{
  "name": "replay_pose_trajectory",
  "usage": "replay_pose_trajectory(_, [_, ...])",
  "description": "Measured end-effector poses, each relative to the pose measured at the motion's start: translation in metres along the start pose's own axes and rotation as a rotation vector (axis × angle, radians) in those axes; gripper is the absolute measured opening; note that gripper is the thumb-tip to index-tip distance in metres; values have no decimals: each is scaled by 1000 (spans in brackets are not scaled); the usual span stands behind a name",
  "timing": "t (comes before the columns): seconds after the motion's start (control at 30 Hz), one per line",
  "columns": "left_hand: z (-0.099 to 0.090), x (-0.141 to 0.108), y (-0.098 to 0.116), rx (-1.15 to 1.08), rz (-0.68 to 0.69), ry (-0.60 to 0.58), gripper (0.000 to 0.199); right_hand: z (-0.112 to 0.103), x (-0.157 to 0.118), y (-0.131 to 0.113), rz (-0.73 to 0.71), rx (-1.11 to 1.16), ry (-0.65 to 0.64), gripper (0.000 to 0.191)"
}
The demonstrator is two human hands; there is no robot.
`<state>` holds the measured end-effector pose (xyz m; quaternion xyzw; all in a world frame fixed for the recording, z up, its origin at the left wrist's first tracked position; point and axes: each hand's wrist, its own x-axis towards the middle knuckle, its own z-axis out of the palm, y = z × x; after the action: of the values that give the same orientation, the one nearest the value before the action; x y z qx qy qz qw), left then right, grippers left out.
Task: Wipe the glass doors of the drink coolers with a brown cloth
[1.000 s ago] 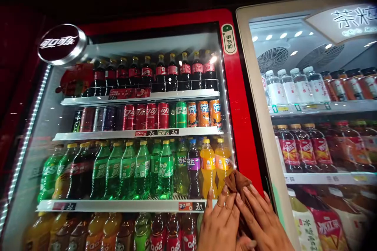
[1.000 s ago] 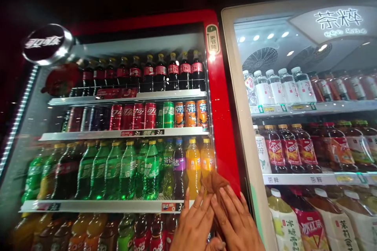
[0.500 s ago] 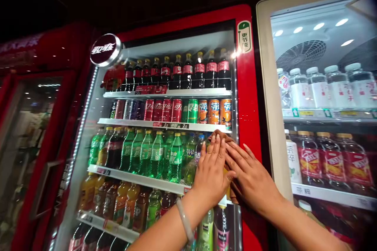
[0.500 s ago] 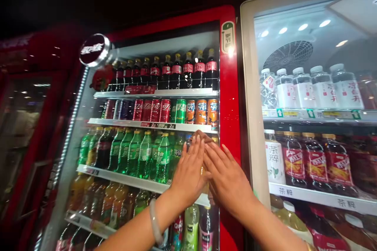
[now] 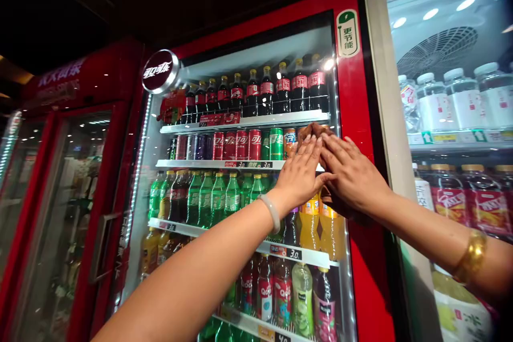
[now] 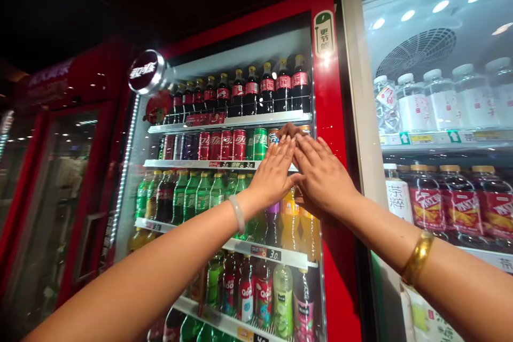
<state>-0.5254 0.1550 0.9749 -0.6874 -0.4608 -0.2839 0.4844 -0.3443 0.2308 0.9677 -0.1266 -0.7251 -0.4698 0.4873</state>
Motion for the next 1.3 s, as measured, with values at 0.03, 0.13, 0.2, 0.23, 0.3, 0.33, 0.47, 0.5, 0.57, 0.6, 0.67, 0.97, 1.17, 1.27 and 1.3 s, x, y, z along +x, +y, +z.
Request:
replay_pose_trajectory(0.03, [1,-6,-9,15,12,9,84,-1,-4,1,-56,-11,-12,65])
replay_pose_trajectory(0.13, [-2,-4,-43,63,0,33,76,-2,17,13,-91,-61,-31,65])
replay_pose_trajectory(0.2, [-11,13,-67,103,2,47,70,4,53,17,24,-89,5,64])
replay_pose_trajectory(0.23, [-16,24,-77,125,8,61,68,9,73,15,96,-93,32,63])
replay_pose_trajectory(0.3, [-27,45,-93,162,12,98,65,22,110,3,205,-90,82,61])
replay_pose_trajectory(0.33, [-32,54,-100,176,5,117,64,27,123,-6,229,-89,97,61])
replay_pose_trajectory(0.47, [-45,71,-129,194,11,151,67,34,130,-15,153,-116,66,55])
replay_pose_trajectory(0.5, [-46,71,-137,194,29,154,68,32,126,-9,145,-130,60,55])
replay_pose_trajectory(0.57, [-46,71,-151,186,50,166,68,29,124,9,208,-163,83,53])
replay_pose_trajectory(0.6, [-46,70,-157,178,46,175,67,29,127,17,277,-177,113,53])
replay_pose_trajectory(0.67, [-45,69,-164,153,20,202,66,33,146,22,399,-194,182,56])
replay_pose_trajectory(0.97, [-44,62,-162,78,14,266,63,44,176,-25,159,-230,70,56])
replay_pose_trajectory(1.17, [-43,64,-162,34,-6,245,65,35,204,6,485,-224,176,54])
replay_pose_trajectory(1.27, [-43,63,-161,56,-57,252,66,48,214,-17,351,-170,143,55])
replay_pose_trajectory(1.3, [-43,62,-160,62,-76,254,66,50,209,-25,297,-150,113,55])
